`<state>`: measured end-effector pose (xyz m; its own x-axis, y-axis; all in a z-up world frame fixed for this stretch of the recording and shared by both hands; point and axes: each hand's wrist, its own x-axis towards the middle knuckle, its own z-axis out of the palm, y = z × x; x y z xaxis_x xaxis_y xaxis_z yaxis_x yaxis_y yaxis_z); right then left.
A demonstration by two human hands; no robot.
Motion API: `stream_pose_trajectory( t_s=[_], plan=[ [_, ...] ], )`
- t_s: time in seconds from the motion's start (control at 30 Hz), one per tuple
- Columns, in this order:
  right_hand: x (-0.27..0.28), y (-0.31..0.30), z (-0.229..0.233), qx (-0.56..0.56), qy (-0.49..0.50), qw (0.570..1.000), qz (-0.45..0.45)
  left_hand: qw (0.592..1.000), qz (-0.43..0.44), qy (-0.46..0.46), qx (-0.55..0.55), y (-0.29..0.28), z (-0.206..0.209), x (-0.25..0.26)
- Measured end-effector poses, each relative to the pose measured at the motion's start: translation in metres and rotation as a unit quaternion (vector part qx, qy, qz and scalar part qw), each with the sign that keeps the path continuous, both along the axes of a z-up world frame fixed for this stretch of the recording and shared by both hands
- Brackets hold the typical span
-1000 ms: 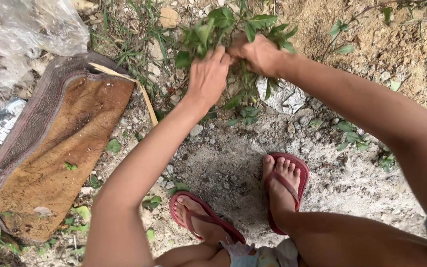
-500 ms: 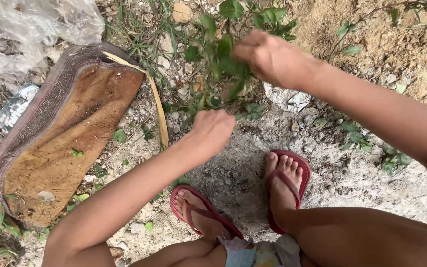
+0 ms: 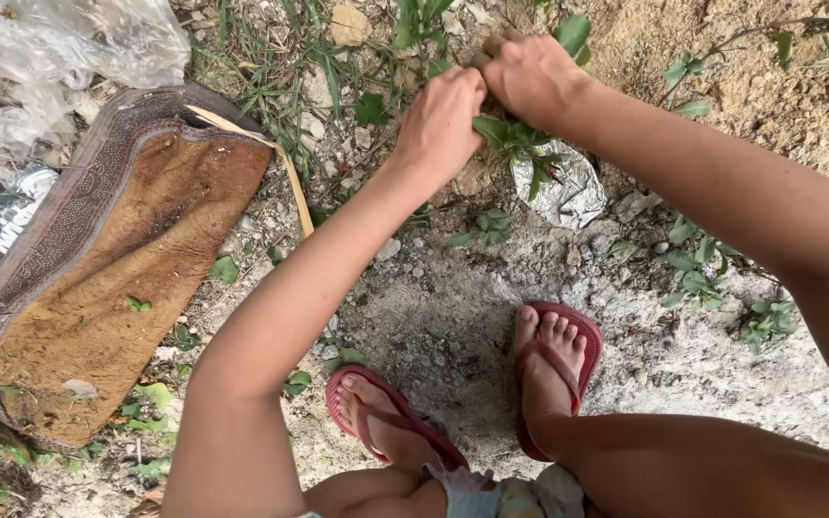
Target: Picking up weeds and dry leaves from the ground by hand
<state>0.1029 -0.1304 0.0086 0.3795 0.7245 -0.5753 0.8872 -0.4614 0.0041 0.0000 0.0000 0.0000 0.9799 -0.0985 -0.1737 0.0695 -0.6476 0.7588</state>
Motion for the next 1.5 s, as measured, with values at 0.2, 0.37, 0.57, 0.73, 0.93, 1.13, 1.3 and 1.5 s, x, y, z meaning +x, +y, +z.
stream_pose_trajectory(
  t_s=[0.2, 0.37, 0.57, 0.73, 0.93, 1.13, 1.3, 1.5],
  plan=[
    [-0.017, -0.004, 0.024, -0.019, 0.154, 0.959, -0.235, 0.996, 0.075, -0.044, 0.030, -0.004, -0.052, 0.014],
    [-0.018, -0.018, -0.030, 0.075, 0.166, 0.956, -0.229, 0.997, -0.005, -0.023, 0.073, -0.002, -0.064, 0.012],
    [-0.034, -0.003, 0.009, 0.102, 0.350, 0.809, -0.461, 0.995, -0.029, -0.016, 0.098, 0.008, -0.094, -0.007],
    [-0.081, 0.001, 0.114, 0.193, 0.376, 0.868, -0.260, 0.987, -0.129, -0.031, 0.086, 0.019, -0.039, -0.022],
    [-0.102, -0.030, 0.121, 0.105, 0.339, 0.868, -0.347, 0.978, -0.087, 0.026, 0.189, 0.036, 0.010, 0.007],
    [-0.100, 0.002, 0.142, 0.239, 0.311, 0.879, -0.271, 0.807, -0.180, -0.106, 0.553, 0.070, -0.029, 0.016],
    [-0.062, 0.032, 0.118, 0.387, 0.276, 0.852, -0.220, 0.856, -0.140, -0.077, 0.492, 0.068, -0.038, 0.000],
    [-0.042, 0.044, 0.031, 0.182, 0.197, 0.946, -0.184, 0.981, -0.024, -0.001, 0.191, 0.068, -0.031, -0.029]
  ],
)
